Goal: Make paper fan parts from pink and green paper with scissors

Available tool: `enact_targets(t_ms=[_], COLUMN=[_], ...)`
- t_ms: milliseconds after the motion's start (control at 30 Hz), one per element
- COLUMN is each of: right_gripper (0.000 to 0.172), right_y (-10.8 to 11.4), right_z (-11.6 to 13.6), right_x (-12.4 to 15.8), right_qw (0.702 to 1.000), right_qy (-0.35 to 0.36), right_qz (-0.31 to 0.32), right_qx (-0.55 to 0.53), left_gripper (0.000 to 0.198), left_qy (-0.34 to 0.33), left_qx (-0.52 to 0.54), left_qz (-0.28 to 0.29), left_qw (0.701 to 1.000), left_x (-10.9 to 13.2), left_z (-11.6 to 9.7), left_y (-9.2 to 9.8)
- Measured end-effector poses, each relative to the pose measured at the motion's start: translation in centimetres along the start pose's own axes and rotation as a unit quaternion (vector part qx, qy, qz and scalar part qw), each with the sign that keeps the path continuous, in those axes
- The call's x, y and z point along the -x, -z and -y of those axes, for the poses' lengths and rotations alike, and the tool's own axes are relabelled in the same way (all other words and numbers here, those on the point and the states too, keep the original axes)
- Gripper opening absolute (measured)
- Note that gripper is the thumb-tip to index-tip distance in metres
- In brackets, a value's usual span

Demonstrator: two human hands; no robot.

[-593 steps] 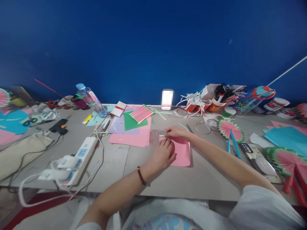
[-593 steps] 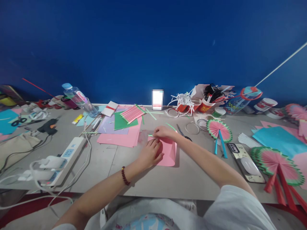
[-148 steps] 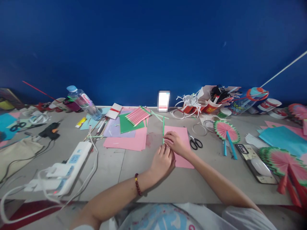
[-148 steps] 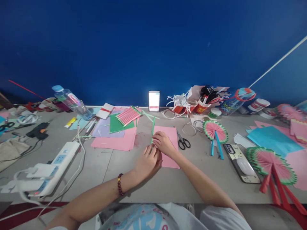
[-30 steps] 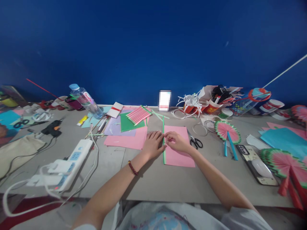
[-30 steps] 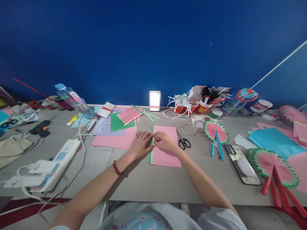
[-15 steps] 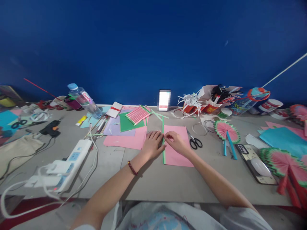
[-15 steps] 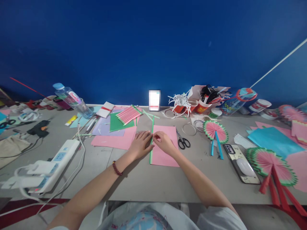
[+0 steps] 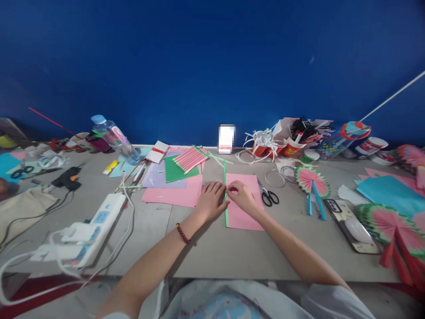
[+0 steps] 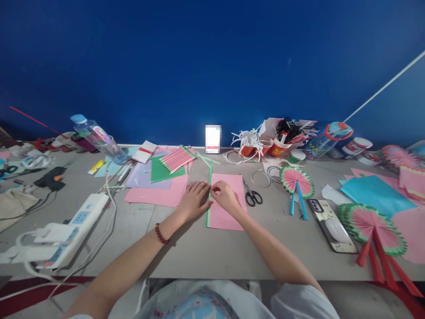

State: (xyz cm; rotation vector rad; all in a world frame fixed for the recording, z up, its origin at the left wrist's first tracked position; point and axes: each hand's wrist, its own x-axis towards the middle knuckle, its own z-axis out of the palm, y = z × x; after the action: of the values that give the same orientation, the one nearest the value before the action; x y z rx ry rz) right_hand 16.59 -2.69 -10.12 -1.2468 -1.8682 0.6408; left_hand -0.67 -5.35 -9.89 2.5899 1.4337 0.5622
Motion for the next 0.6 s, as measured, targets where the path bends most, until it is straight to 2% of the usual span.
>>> enact_targets(t_ms=[200, 400, 500, 600], right_gripper=[0.009, 0.013, 0.012, 0.011], right_y=[0.1, 0.1, 0.2, 0.3], right_z=[0.3, 0.5, 0.6, 0.8], right_x=[-0.1, 0.0, -0.1, -0.1], right_qw=[1.0, 1.0, 0.999, 0.999], right_qy=[-0.019, -0.009, -0.012, -0.027], right_qz=[0.01, 0.013, 0.014, 0.019], right_qx=[0.017, 0.027, 0.026, 0.027], left_gripper=[0.055, 0.023, 0.015, 0.016], left_qy=[0.007, 0.026, 0.014, 0.028], left_qx=[0.005, -0.047, -0.095, -0.12], left_qz=[-0.015, -0.017, 0.014, 0.065], left_qw=[1.0, 0.998, 0.995, 0.99], left_x=[-0.1, 0.3, 0.8, 1.2], left_z=[-0.3, -1.6, -2.5, -3.2], left_y=[0.4, 0.7, 0.7, 0.9])
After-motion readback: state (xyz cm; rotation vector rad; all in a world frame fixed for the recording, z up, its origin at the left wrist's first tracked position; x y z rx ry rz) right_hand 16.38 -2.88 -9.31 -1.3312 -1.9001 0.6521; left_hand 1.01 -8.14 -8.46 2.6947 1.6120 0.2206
